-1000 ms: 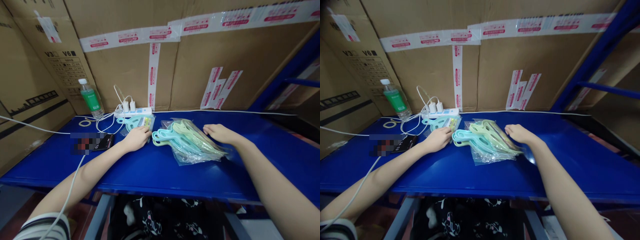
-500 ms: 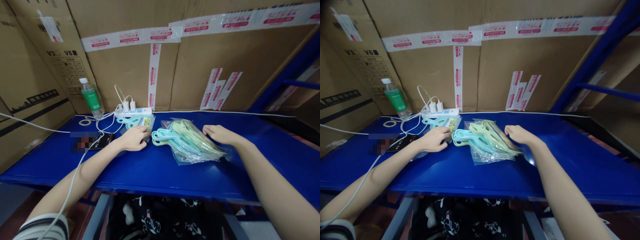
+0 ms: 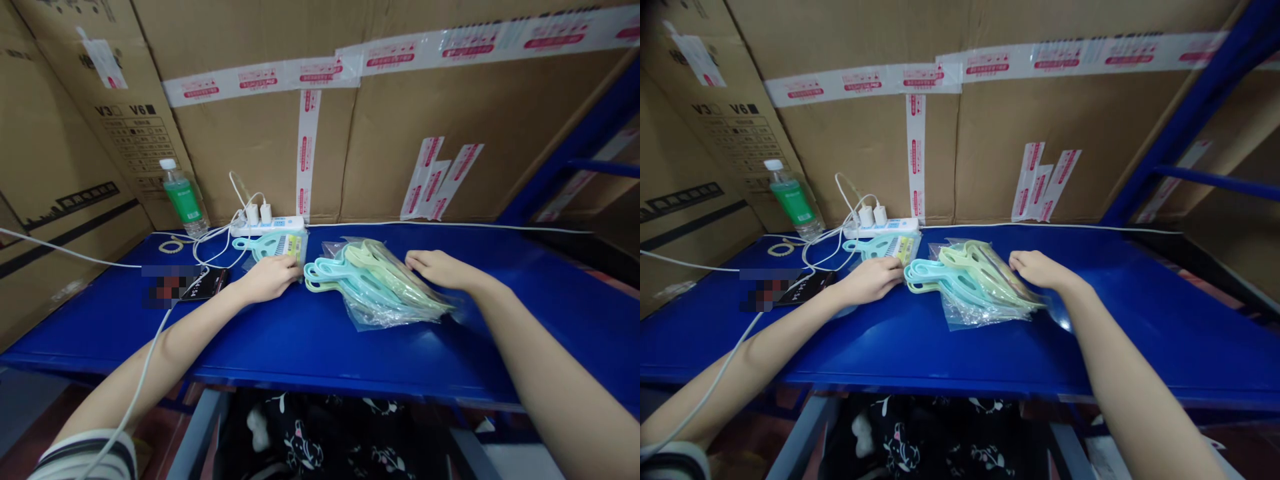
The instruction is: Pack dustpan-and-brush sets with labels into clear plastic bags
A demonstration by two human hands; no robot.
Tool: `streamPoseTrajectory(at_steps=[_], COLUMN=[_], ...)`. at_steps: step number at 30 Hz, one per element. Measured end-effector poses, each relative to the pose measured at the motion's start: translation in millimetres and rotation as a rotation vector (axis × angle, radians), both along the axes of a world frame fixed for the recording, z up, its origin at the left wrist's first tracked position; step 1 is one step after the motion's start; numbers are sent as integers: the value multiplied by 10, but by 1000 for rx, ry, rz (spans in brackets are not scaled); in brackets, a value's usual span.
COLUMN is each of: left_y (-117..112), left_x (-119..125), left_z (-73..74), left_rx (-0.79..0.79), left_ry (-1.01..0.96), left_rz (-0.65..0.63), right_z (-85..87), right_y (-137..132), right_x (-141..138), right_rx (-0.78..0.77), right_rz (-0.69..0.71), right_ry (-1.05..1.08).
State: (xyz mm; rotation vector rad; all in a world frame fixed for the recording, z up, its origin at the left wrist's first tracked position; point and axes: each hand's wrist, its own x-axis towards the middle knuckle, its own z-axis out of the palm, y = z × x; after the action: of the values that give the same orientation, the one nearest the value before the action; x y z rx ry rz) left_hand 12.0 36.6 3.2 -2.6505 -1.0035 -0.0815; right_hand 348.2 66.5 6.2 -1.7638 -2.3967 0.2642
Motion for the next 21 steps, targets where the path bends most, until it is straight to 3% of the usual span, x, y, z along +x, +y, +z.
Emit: streamPoseTrajectory(at_steps=[10,17,21], left_y=[-66,-83,-109], left_x=[52,79,96], left_z=[46,59,75], left_rx=[20,130,64], left_ry=[80,48,69], left_rz=[17,114,154], right_z=[18,29,21], right_y=[-26,-15,-12], right_x=[-14,8,12], right_rx=[-5,12,7], right_rz=[2,-78,-79], right_ry=[-12,-16,-30])
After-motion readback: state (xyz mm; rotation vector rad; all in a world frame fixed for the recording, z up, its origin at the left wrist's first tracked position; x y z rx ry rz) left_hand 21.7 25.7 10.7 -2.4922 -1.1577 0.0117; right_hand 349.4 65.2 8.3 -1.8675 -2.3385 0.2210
